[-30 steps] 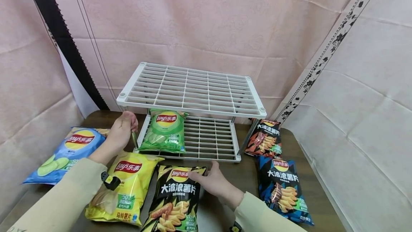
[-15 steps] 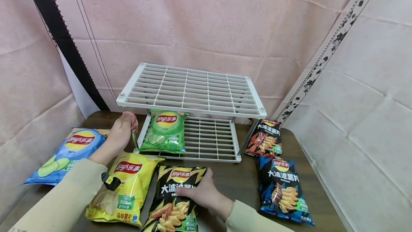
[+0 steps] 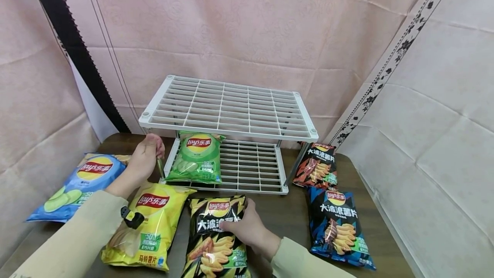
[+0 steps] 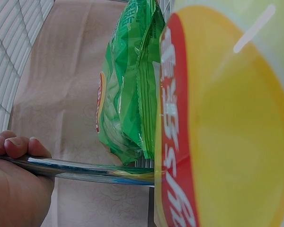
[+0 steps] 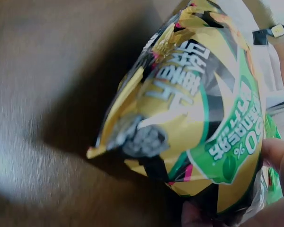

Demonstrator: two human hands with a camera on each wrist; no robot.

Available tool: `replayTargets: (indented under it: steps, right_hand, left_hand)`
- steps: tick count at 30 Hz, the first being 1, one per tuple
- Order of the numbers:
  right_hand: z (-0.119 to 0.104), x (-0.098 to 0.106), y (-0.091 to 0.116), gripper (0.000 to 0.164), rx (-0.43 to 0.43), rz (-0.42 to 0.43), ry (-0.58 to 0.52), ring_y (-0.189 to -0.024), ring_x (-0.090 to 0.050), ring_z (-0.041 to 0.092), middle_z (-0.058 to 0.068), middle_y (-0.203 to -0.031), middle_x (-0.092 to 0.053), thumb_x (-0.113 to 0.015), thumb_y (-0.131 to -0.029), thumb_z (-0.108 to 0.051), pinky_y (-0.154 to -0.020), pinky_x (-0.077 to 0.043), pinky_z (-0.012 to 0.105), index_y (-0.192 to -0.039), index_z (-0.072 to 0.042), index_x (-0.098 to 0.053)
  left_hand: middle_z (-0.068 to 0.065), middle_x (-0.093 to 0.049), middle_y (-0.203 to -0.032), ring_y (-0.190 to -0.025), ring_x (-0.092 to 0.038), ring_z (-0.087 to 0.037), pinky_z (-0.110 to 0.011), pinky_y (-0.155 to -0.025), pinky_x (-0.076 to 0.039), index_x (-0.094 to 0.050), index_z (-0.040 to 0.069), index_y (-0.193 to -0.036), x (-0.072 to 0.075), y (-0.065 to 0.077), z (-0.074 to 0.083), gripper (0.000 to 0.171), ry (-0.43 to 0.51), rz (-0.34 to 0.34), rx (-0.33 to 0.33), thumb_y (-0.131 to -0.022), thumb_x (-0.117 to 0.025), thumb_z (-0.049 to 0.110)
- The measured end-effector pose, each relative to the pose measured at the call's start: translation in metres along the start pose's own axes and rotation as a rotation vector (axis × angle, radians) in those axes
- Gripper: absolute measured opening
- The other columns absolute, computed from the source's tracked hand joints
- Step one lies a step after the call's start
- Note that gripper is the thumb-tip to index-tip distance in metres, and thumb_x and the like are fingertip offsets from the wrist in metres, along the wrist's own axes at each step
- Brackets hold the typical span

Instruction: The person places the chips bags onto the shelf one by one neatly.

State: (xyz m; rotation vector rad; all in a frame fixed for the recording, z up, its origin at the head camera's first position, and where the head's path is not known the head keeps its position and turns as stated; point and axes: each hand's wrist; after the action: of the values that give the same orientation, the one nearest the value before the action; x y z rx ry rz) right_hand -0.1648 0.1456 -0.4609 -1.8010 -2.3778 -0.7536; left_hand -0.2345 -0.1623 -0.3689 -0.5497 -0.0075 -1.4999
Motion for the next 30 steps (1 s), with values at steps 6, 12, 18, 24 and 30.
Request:
replayTargets:
  steps: [6, 12, 18, 24, 30]
  right_hand:
    - [0.001, 0.006, 0.003, 0.107, 0.013, 0.008, 0.028, -0.111, -0.051, 0.035, 0.025, -0.130, -0.040, -0.081, -0.079, -0.033, -0.088, -0.045, 0.050, -0.148, 0.003, -0.008]
    - [0.002, 0.001, 0.014, 0.109, 0.011, 0.007, 0.070, -0.121, -0.045, 0.043, 0.031, -0.134, -0.038, -0.079, -0.079, -0.041, -0.095, -0.039, 0.055, -0.145, 0.011, -0.010]
    - [0.005, -0.003, 0.014, 0.108, -0.012, 0.015, 0.125, -0.115, -0.049, 0.037, 0.027, -0.128, -0.045, -0.080, -0.076, -0.048, -0.093, -0.041, 0.053, -0.143, 0.011, -0.019]
    - [0.004, -0.004, 0.014, 0.085, -0.014, -0.028, 0.083, -0.100, -0.057, 0.029, 0.019, -0.114, -0.052, -0.082, -0.076, -0.040, -0.083, -0.048, 0.046, -0.132, 0.007, -0.039]
    - [0.001, -0.009, 0.010, 0.048, 0.047, -0.106, -0.053, -0.089, -0.064, 0.022, 0.009, -0.102, -0.064, -0.080, -0.080, -0.024, -0.078, -0.051, 0.037, -0.118, -0.005, -0.059]
  left_hand:
    - [-0.019, -0.037, -0.077, -0.070, -0.039, -0.025, -0.030, -0.068, -0.032, -0.035, -0.009, -0.088, 0.000, 0.001, 0.001, 0.053, 0.006, -0.008, 0.012, -0.107, -0.012, 0.035]
    - [-0.022, -0.037, -0.078, -0.071, -0.039, -0.026, -0.031, -0.068, -0.032, -0.036, -0.009, -0.088, 0.000, -0.001, -0.006, 0.057, 0.000, -0.004, 0.038, -0.105, -0.011, 0.040]
    - [-0.016, -0.039, -0.077, -0.071, -0.040, -0.025, -0.032, -0.067, -0.033, -0.038, -0.002, -0.087, -0.003, -0.011, -0.038, 0.054, -0.007, 0.008, 0.047, -0.105, -0.012, 0.042]
    - [-0.013, -0.038, -0.076, -0.069, -0.041, -0.027, -0.032, -0.066, -0.033, -0.037, 0.002, -0.085, -0.004, -0.013, -0.044, 0.054, 0.012, 0.013, 0.010, -0.104, -0.013, 0.046]
    - [-0.014, -0.037, -0.075, -0.069, -0.040, -0.027, -0.032, -0.066, -0.034, -0.037, 0.002, -0.085, -0.004, -0.013, -0.044, 0.055, 0.024, 0.015, -0.002, -0.104, -0.012, 0.047]
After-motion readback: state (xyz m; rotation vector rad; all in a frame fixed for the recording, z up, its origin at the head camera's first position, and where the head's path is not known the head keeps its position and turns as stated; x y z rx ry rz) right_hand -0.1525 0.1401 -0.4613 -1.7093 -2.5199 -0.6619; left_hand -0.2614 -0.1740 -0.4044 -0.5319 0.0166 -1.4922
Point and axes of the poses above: each hand's wrist, its own y-axis away from the middle knuckle, its own x-axis out of the back of the hand, z = x × y
